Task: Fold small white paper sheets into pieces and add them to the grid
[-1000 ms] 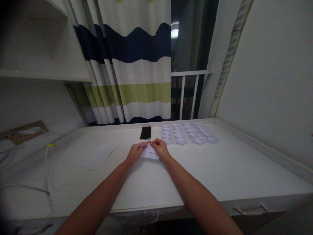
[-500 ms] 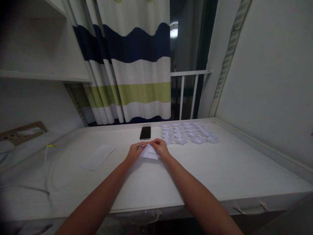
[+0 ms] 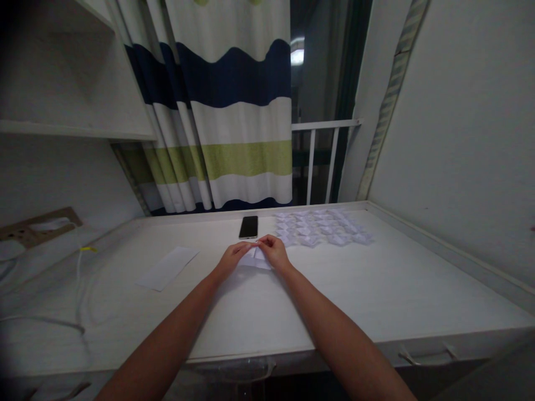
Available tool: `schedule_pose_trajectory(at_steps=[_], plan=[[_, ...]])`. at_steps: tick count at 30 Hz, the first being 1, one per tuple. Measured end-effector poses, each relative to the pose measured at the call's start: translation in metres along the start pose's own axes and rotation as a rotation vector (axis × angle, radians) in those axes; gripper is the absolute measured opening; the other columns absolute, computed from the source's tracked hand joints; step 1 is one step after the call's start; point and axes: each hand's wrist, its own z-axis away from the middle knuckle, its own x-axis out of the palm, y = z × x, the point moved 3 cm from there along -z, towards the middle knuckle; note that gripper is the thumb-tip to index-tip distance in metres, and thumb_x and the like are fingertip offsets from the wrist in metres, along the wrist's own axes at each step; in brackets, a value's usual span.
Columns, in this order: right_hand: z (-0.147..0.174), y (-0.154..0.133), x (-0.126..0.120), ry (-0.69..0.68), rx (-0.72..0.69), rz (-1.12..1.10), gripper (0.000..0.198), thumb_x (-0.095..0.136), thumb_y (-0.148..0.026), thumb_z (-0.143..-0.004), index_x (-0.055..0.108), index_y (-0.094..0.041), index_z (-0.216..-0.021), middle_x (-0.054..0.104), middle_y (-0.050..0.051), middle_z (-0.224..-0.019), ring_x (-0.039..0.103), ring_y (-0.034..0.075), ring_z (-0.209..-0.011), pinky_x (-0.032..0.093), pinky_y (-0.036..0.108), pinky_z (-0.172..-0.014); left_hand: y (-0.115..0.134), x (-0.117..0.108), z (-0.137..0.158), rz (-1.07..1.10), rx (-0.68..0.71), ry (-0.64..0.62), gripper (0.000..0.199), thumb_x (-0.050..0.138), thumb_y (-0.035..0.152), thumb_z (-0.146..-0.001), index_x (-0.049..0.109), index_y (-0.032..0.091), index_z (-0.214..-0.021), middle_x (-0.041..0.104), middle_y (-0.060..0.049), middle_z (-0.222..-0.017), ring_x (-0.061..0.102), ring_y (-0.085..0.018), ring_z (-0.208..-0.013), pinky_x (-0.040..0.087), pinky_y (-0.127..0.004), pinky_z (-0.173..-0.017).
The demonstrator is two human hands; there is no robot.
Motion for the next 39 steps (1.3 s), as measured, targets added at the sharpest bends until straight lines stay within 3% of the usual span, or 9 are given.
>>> schedule_pose_trajectory(at_steps=[5,8,12,17,27,39], plan=[[0.003,-0.003,0.003,-0.057,-0.044,0.053,0.021,0.064,-0.035,-0.058,0.059,-0.015,-0.061,0.058,-0.001,-0.055,0.049,0.010,-0.051,0.036,0.022,-0.051,-0.012,0.001,-0.002,0.104,-0.088,0.058,0.026,0.064,0.031,-0.060,0.062,0.014,-0.079,0.064,-0.006,-0.086,0.057,-0.016,-0.080,0.043,-0.029,-0.074],[0.004,-0.004,0.003,-0.062,-0.042,0.088,0.020,0.063,-0.035,-0.058,0.059,-0.015,-0.061,0.057,-0.001,-0.054,0.047,0.010,-0.050,0.034,0.022,-0.049,-0.015,0.001,-0.002,0.157,-0.112,0.097,0.035,0.068,0.030,-0.055,0.056,0.016,-0.084,0.061,-0.002,-0.078,0.056,-0.013,-0.073,0.043,-0.025,-0.067],[0.004,-0.004,0.003,-0.075,-0.021,0.124,0.020,0.063,-0.034,-0.058,0.061,-0.014,-0.062,0.057,-0.001,-0.053,0.046,0.010,-0.049,0.033,0.022,-0.048,-0.023,0.003,-0.002,0.107,-0.254,0.033,0.037,0.066,0.038,-0.055,0.056,0.013,-0.080,0.057,0.002,-0.059,0.051,-0.011,-0.057,0.038,-0.022,-0.056],[0.005,-0.005,0.002,-0.093,0.007,0.156,0.021,0.062,-0.033,-0.059,0.063,-0.013,-0.064,0.059,0.000,-0.054,0.047,0.010,-0.050,0.033,0.022,-0.049,-0.029,0.002,-0.004,0.015,-0.246,-0.082,0.036,0.060,0.046,-0.058,0.060,0.010,-0.062,0.054,0.000,-0.056,0.046,-0.011,-0.056,0.033,-0.022,-0.052],[0.003,-0.004,0.001,-0.126,0.023,0.216,0.022,0.061,-0.033,-0.060,0.065,-0.013,-0.067,0.062,0.002,-0.059,0.050,0.012,-0.054,0.035,0.023,-0.050,-0.024,0.001,0.000,0.005,-0.313,-0.162,0.039,0.059,0.050,-0.056,0.056,0.011,-0.056,0.039,0.005,-0.044,0.031,-0.006,-0.042,0.019,-0.021,-0.042],[0.002,-0.001,0.001,-0.178,-0.055,0.316,0.019,0.058,-0.031,-0.063,0.065,-0.014,-0.070,0.064,0.003,-0.063,0.052,0.012,-0.056,0.037,0.023,-0.052,-0.023,0.002,0.003,0.070,-0.339,-0.198,0.032,0.060,0.043,-0.058,0.051,0.012,-0.053,0.036,0.007,-0.040,0.029,-0.005,-0.038,0.017,-0.022,-0.040]])
